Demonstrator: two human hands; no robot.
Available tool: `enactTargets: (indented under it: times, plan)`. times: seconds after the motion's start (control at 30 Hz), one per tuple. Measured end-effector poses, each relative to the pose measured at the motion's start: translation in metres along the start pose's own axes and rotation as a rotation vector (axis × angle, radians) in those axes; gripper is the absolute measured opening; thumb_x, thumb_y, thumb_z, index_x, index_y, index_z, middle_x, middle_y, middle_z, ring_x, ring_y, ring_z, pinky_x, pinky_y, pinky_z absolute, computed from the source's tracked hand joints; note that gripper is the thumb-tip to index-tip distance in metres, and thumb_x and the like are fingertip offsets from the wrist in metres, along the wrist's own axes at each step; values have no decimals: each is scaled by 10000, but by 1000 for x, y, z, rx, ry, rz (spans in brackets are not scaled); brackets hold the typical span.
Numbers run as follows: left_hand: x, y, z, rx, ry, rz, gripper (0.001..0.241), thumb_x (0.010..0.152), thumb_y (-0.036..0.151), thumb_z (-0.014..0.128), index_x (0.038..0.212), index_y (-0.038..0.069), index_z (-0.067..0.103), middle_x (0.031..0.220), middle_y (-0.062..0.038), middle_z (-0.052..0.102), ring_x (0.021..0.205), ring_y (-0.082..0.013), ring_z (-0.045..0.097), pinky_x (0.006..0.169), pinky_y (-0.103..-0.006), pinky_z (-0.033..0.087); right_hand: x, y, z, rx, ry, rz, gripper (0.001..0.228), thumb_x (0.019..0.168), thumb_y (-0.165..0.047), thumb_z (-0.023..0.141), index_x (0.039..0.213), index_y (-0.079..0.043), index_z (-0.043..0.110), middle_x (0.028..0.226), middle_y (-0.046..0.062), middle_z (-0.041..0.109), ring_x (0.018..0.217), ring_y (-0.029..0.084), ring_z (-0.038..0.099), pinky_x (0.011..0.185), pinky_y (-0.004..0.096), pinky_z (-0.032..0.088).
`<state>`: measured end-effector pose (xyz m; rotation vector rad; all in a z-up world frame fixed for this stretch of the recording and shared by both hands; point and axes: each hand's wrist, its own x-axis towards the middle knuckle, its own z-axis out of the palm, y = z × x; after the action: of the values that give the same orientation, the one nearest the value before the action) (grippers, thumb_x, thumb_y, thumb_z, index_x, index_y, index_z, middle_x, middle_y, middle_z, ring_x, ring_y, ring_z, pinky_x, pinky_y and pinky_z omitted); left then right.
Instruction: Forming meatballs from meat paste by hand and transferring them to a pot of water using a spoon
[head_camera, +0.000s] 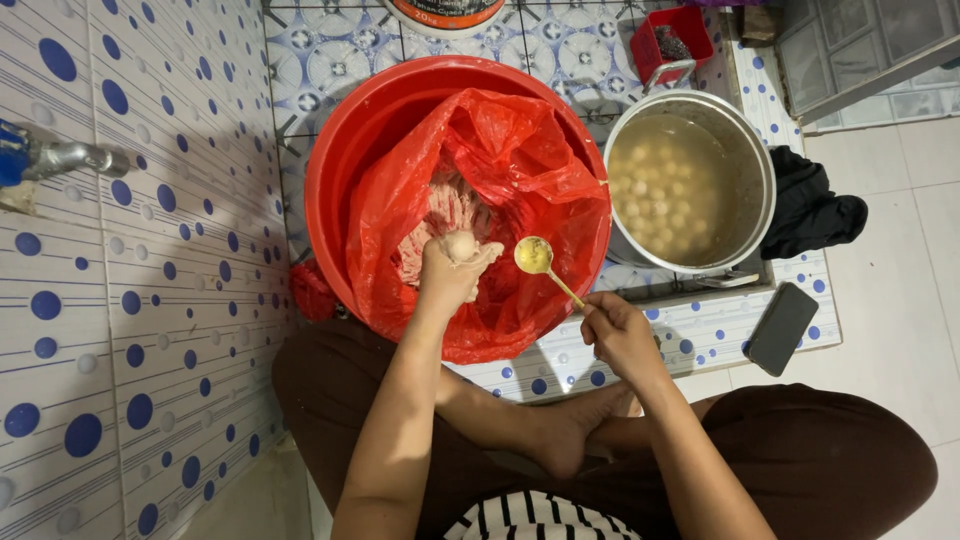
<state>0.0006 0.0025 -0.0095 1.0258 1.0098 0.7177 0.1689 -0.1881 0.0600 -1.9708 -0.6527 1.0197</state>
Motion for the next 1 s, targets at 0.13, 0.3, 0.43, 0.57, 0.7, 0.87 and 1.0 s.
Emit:
enactTargets:
  times: [0.13, 0.3, 0.43, 0.57, 0.7, 0.87, 1.0]
  plan:
    - [25, -27, 8, -190, -89, -92, 211, 850, 243, 761, 790, 104, 614, 496, -20, 503, 310, -81, 435, 254, -197, 399, 0, -3, -1, -47, 7, -26, 273, 992, -63, 500, 1120, 79, 695, 557, 116, 578, 406, 167, 513, 402, 273, 419]
    - [6, -4, 2, -163, -134, -98, 309, 931, 365, 715, 766, 112, 652, 470, 8, 502, 317, -46, 437, 254, -181, 343, -17, -37, 5, -156, 59, -62, 276, 1018, -55, 488, 1138, 75, 700, 570, 109, 586, 433, 156, 490, 421, 273, 407]
    - [7, -8, 2, -56, -175, 10, 304, 861, 231, 833, 1089, 99, 682, 515, -104, 574, 283, -108, 429, 233, -214, 352, -32, -58, 15, -387, 198, -334, 208, 1015, -56, 535, 1099, -12, 721, 571, 101, 638, 500, 223, 589, 505, 340, 495]
    - [14, -30, 4, -46, -209, 5, 344, 800, 122, 859, 1085, 74, 674, 711, -138, 737, 302, -91, 465, 221, -210, 374, -42, -80, 24, -621, 301, -616, 197, 971, -19, 600, 1114, -60, 729, 653, 108, 695, 630, 283, 713, 591, 385, 582]
    - [11, -25, 6, -27, -190, 27, 273, 791, 98, 857, 1003, 51, 691, 670, -133, 733, 319, -96, 504, 219, -236, 408, -34, -74, 29, -788, 356, -772, 246, 950, -30, 630, 1160, -120, 720, 703, 78, 691, 664, 257, 723, 628, 372, 597]
    - [3, -13, 7, -22, -100, -99, 185, 800, 59, 805, 826, 20, 626, 485, -100, 554, 277, -142, 390, 198, -283, 322, -26, -71, 38, -995, 394, -878, 199, 946, -115, 612, 1125, -188, 656, 704, 20, 658, 571, 228, 689, 532, 354, 571]
    - [-6, 32, 10, -352, -92, -384, 261, 802, 157, 722, 629, 66, 549, 470, -64, 558, 301, -149, 484, 217, -234, 353, -21, -66, 47, -1005, 394, -907, 146, 981, -132, 586, 1101, -173, 660, 702, 13, 663, 558, 210, 690, 514, 331, 566]
